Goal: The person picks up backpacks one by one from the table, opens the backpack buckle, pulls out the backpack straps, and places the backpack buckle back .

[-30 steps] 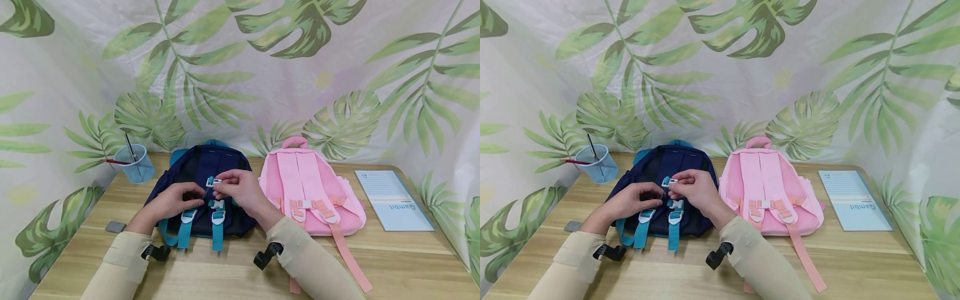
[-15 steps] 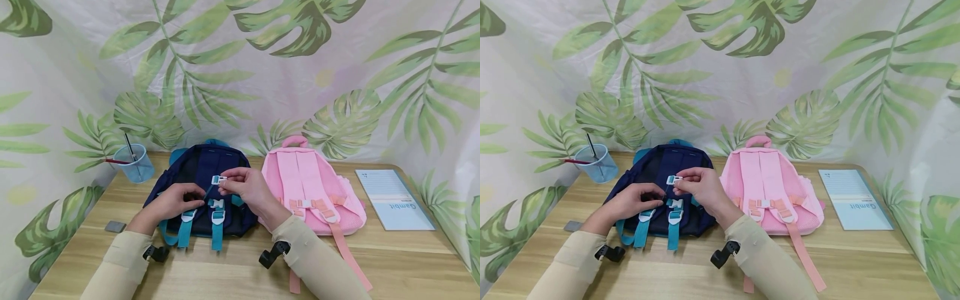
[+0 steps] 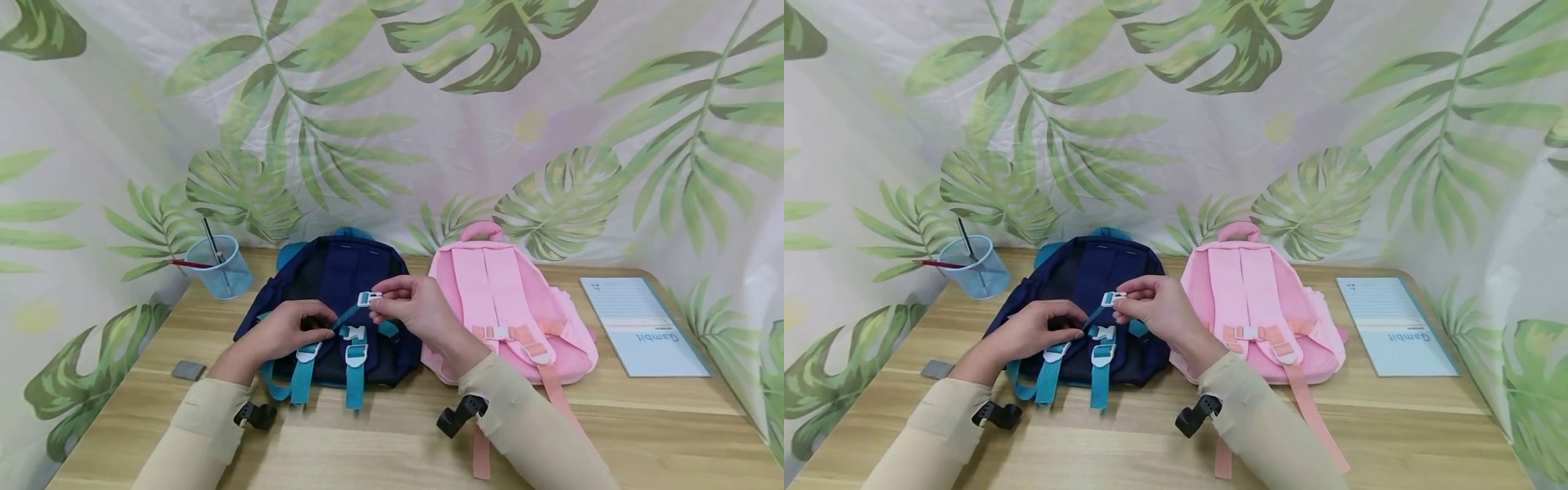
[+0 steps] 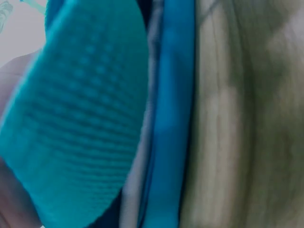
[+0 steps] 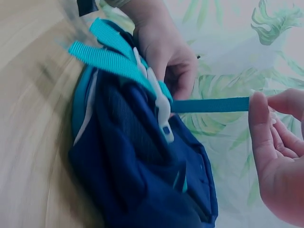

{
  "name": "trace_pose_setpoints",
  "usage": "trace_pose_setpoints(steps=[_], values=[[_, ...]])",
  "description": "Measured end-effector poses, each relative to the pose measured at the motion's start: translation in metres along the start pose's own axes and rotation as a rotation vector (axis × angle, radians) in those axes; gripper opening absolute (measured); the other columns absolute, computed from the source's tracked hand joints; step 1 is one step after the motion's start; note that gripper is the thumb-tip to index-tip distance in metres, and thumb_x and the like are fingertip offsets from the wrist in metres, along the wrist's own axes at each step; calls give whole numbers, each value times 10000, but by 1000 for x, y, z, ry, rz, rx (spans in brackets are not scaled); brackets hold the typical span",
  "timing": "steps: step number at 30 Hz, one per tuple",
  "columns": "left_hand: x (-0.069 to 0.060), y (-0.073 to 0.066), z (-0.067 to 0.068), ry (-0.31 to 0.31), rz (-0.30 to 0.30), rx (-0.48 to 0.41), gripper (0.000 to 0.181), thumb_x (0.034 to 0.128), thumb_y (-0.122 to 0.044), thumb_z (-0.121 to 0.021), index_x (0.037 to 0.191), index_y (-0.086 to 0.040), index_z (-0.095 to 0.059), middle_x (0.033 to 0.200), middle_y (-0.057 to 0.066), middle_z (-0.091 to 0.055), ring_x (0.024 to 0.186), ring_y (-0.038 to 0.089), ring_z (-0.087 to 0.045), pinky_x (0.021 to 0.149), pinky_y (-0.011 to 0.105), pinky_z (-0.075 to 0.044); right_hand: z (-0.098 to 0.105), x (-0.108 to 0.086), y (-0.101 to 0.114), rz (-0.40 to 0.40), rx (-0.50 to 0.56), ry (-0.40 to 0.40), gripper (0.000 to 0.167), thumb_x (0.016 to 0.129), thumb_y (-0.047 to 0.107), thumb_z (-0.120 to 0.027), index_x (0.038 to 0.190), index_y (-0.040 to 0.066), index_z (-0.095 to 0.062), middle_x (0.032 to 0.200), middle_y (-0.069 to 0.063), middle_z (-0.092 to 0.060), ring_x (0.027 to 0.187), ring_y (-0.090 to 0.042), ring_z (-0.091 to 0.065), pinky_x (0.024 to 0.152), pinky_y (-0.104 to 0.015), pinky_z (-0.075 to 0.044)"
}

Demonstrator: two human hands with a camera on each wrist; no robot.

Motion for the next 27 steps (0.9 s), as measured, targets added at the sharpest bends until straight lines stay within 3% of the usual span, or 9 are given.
trace_pose_setpoints(steps=[7,14,20,27], values=[[-2,1,0,0,-10,-23,186,993,-171,-801,1179,-184,-792,1130,-19,-774,959,86,-681,848,289,-582,20,-8,-7,-59,-125,-1,226,979,-21,-755,1196,-77,-720,916,-100,-787,748,-131,-775,840,-365,-666],[-2,3,-1,-4,-32,-21,200,988,-150,-801,1183,-191,-794,1140,-31,-775,966,86,-680,853,294,-581,37,-14,-20,-64,-406,33,182,1010,66,-750,1169,-22,-752,951,-126,-759,756,-150,-725,793,-328,-652],[-2,5,-2,-9,-58,-5,214,992,-143,-793,1202,-188,-802,1171,-47,-779,1050,137,-706,913,321,-588,39,-15,-24,-50,-651,55,156,1025,123,-748,1145,24,-761,916,-58,-703,742,-142,-644,704,-246,-565],[0,3,-4,12,-59,4,227,1002,-141,-781,1221,-200,-799,1208,-67,-760,1118,162,-708,962,337,-585,36,-19,-27,-29,-807,34,120,1027,149,-751,1110,64,-765,902,-17,-680,787,-130,-596,722,-243,-515]])
Point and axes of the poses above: each hand's wrist, its own x-axis towards the middle knuckle, its own z-axis out of the back of the hand, y = z × x, the point moved 3 cm from there along x, towards the middle knuckle
